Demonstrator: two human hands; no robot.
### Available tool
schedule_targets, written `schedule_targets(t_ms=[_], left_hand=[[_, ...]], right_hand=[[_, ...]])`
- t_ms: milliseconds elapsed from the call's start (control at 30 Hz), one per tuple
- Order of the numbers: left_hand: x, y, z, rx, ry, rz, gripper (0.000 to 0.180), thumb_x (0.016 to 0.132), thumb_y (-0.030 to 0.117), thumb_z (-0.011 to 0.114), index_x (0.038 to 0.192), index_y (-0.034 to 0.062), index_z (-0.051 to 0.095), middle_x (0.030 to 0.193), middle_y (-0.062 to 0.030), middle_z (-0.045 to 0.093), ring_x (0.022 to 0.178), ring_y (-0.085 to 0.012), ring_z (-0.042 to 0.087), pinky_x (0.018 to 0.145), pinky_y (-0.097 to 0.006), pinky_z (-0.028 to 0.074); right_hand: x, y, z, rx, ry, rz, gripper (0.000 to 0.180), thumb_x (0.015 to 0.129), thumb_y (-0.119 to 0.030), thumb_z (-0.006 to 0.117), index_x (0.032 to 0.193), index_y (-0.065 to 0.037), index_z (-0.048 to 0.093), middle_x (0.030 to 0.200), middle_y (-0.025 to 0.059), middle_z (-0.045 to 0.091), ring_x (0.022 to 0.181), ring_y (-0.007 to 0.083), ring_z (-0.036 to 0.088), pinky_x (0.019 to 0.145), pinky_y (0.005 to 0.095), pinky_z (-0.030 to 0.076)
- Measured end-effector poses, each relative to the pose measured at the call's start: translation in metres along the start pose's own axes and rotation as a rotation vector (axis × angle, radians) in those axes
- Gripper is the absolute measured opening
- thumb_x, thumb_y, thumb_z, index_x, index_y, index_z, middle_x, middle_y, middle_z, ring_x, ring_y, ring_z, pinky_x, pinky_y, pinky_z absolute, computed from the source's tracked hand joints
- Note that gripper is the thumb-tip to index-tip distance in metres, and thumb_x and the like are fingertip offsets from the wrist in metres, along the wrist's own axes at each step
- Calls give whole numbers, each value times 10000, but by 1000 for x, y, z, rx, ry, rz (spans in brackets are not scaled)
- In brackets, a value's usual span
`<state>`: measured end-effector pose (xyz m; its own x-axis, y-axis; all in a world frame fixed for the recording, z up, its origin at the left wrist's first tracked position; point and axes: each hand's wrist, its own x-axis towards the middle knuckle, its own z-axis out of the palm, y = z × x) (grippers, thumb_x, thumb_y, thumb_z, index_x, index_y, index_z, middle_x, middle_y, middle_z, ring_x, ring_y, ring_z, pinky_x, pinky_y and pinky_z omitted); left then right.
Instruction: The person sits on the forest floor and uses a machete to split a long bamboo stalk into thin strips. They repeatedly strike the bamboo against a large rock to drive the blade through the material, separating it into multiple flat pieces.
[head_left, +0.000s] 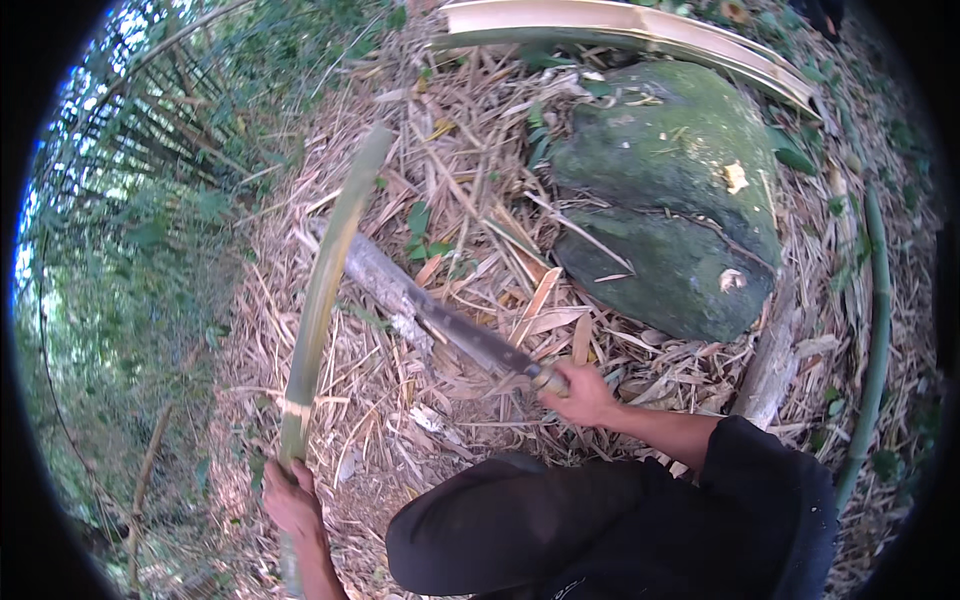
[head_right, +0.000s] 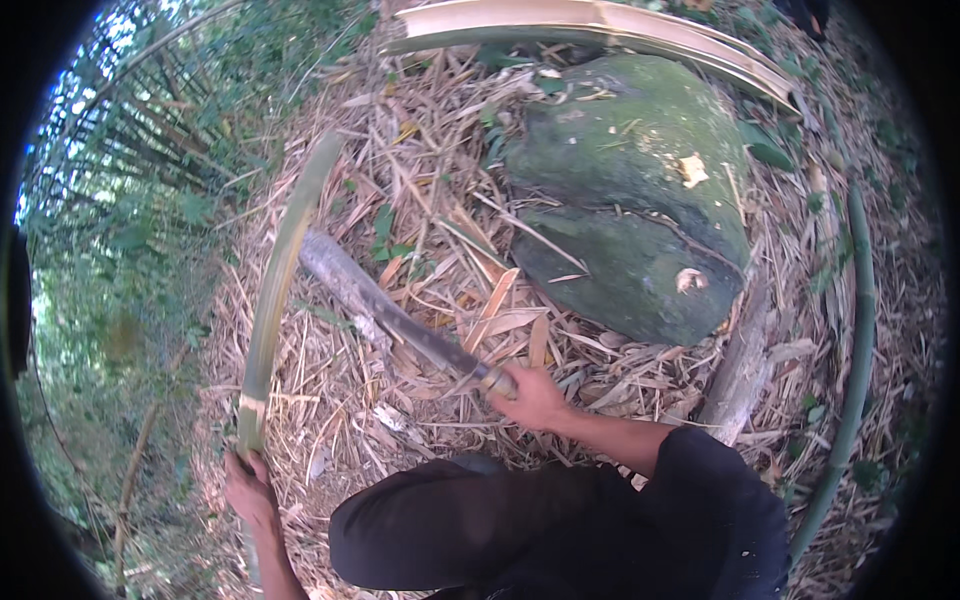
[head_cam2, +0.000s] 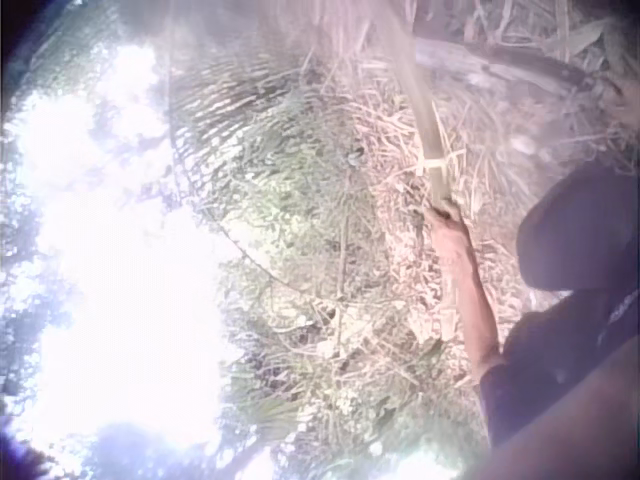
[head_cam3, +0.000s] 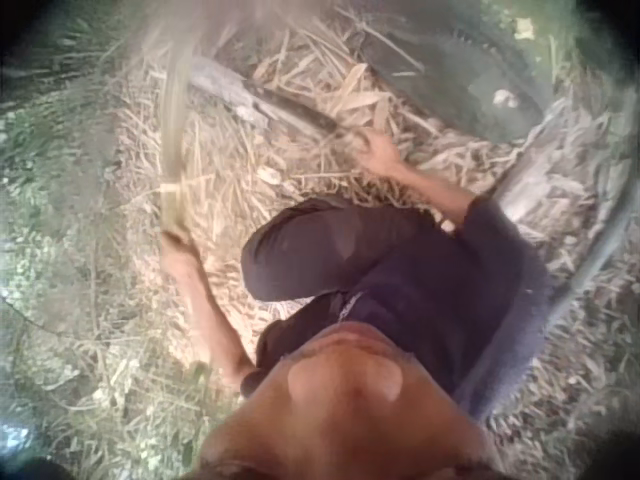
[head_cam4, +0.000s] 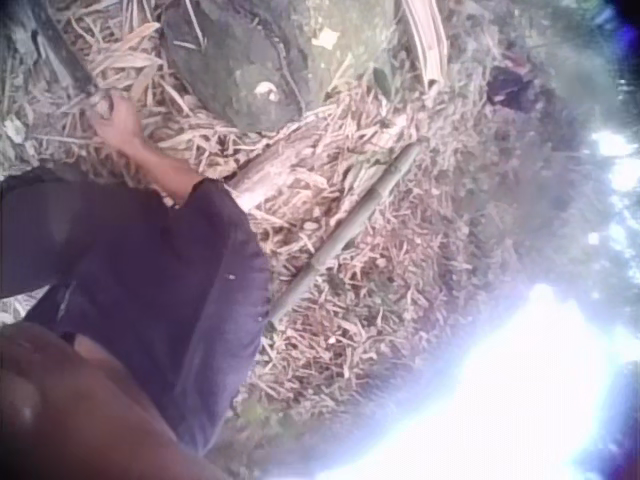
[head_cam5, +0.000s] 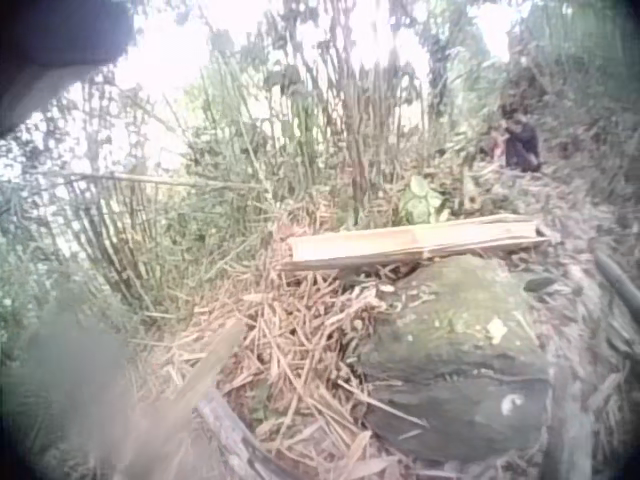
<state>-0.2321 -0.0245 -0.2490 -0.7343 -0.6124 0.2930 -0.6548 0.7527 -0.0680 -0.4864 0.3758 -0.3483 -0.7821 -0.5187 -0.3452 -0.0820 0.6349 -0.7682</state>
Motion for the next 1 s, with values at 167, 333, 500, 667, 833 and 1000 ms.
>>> schedule_targets(t_ms=[167,333,500,667,833,1000], left_hand=[[99,113,-42,-217,128,263,299,922,296,653,820,48,521,678,-146,588,564,-351,616,501,-463,482],[135,162,-40,-256,278,407,320,914,305,667,774,60,516,655,-115,560,541,-294,608,487,-426,482],[167,174,-30,-401,325,433,319,912,292,680,766,54,526,655,-106,559,531,-267,590,487,-403,471],[189,166,-37,-506,370,398,324,894,308,711,784,60,535,669,-118,571,551,-287,586,513,-419,467],[192,163,-34,-532,318,412,284,899,293,713,875,41,585,705,-148,611,571,-316,591,549,-421,469],[190,177,-25,-508,350,513,256,864,258,720,827,54,569,686,-121,605,563,-283,609,522,-405,481]], right_hand=[[-34,32,-74,151,740,-170,372,832,-212,732,1086,-3,558,858,147,630,781,213,621,741,373,515],[-55,-25,-182,-53,1192,-81,326,899,-155,685,1144,-11,527,912,117,647,837,193,633,763,370,521],[-99,-44,-236,-489,1290,345,443,889,-177,694,1265,26,577,960,270,707,843,391,713,768,484,531],[-116,-45,-220,-532,1122,395,433,869,-167,674,1251,27,613,807,241,706,703,380,702,663,482,523],[-136,-75,-190,-239,888,328,456,825,-188,726,1212,34,629,774,138,667,629,207,610,591,376,478],[-140,-81,-172,16,1112,237,429,883,-190,720,1222,37,587,861,96,667,734,175,622,693,373,507]])
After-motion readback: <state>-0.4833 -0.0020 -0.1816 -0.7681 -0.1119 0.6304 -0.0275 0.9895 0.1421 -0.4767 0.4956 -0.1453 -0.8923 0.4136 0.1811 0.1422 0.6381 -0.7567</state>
